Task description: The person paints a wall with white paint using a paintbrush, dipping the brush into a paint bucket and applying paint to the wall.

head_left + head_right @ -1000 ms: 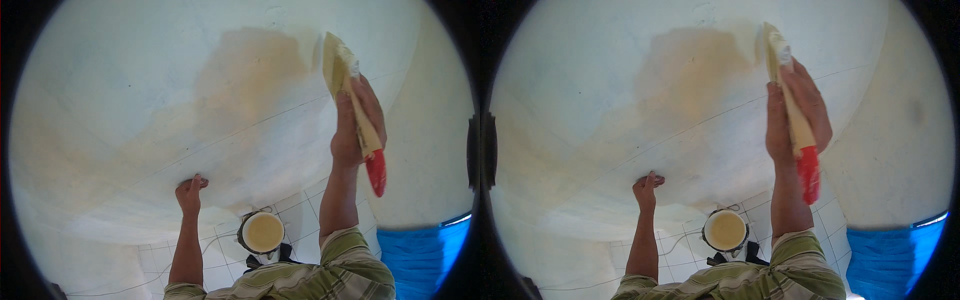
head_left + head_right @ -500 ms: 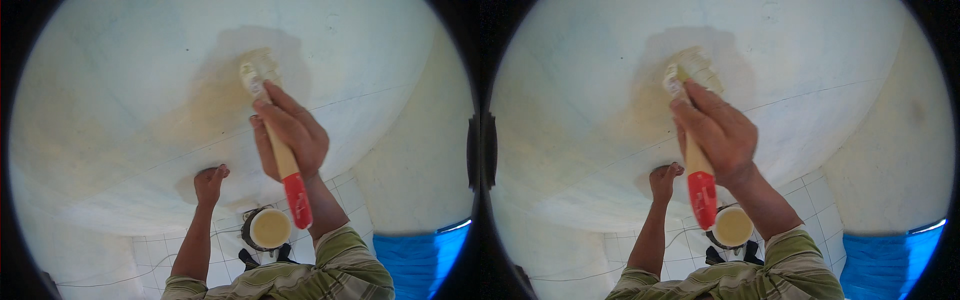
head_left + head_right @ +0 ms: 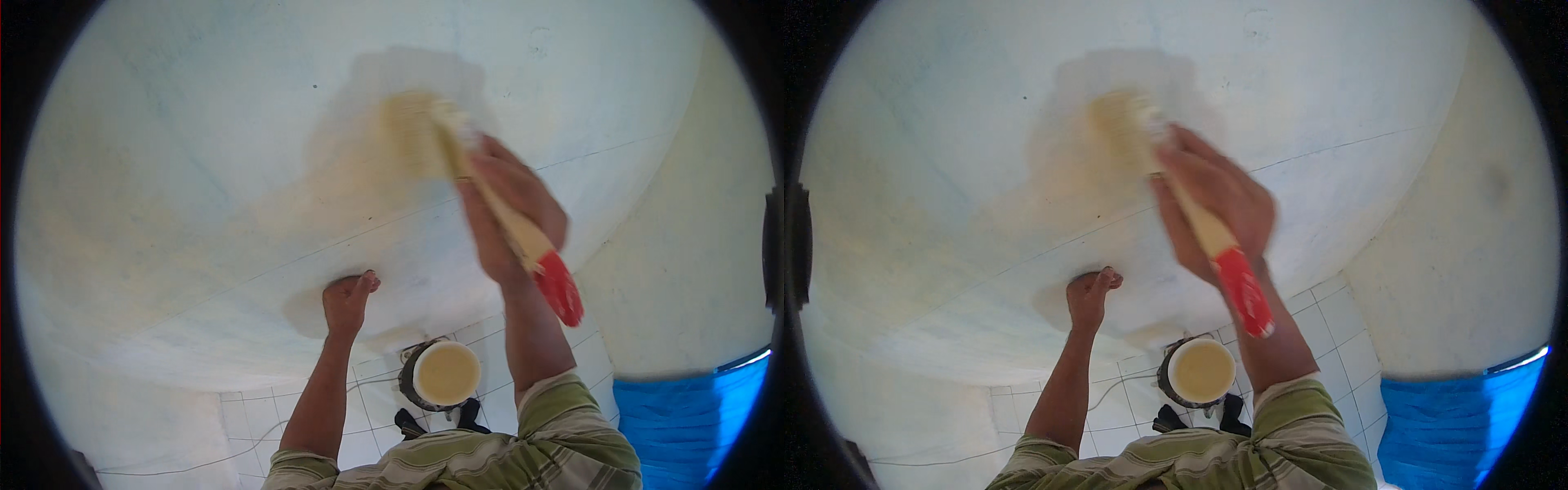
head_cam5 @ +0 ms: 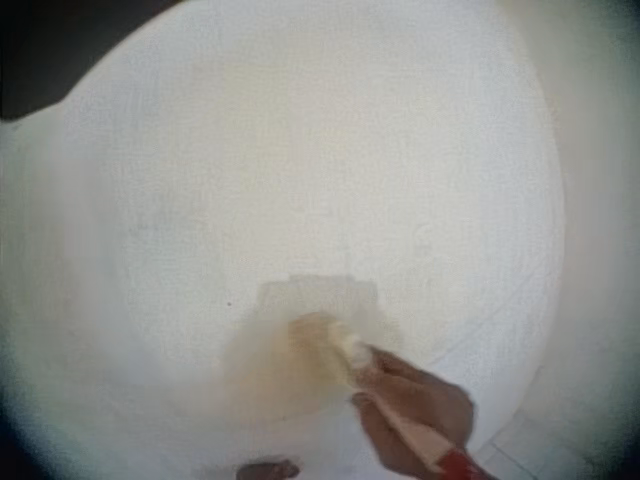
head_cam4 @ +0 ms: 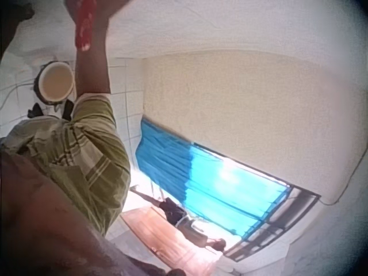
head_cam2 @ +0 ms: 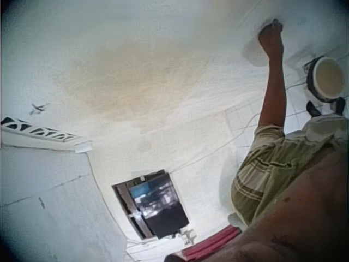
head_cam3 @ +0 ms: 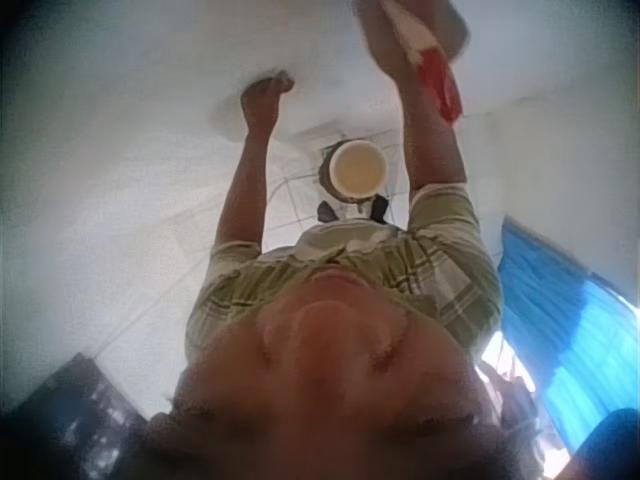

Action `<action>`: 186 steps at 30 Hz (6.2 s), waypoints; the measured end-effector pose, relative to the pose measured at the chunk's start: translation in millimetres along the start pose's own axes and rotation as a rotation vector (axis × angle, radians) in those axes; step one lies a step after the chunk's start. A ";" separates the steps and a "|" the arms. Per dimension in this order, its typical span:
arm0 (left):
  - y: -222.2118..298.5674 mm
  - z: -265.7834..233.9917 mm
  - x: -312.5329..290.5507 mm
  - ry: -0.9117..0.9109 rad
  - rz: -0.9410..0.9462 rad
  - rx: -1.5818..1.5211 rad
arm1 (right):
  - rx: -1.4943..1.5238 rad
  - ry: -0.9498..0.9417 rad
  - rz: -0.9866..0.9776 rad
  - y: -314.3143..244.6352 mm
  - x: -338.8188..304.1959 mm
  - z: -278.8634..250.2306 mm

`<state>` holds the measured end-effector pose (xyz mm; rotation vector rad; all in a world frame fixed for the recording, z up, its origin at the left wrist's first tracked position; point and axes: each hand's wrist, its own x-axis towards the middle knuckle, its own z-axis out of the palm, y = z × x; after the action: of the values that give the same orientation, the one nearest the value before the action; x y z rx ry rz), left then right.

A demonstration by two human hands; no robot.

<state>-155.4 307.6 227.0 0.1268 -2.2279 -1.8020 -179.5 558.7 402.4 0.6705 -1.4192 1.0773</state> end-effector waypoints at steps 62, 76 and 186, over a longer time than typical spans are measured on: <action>-11.1 -5.5 -1.3 -0.031 0.044 -0.042 | 0.103 -0.111 0.137 21.7 -24.0 -42.1; -72.5 9.6 -36.3 -0.012 -0.081 0.004 | 0.394 -0.374 1.444 9.8 -212.6 -111.6; -60.1 -158.8 -36.8 -0.205 0.027 -0.089 | -0.083 -0.224 -0.090 -185.5 -54.4 202.8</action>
<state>-84.3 152.7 192.9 -0.1108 -2.2653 -1.9755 -96.2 291.4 411.7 0.8067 -1.6006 0.8892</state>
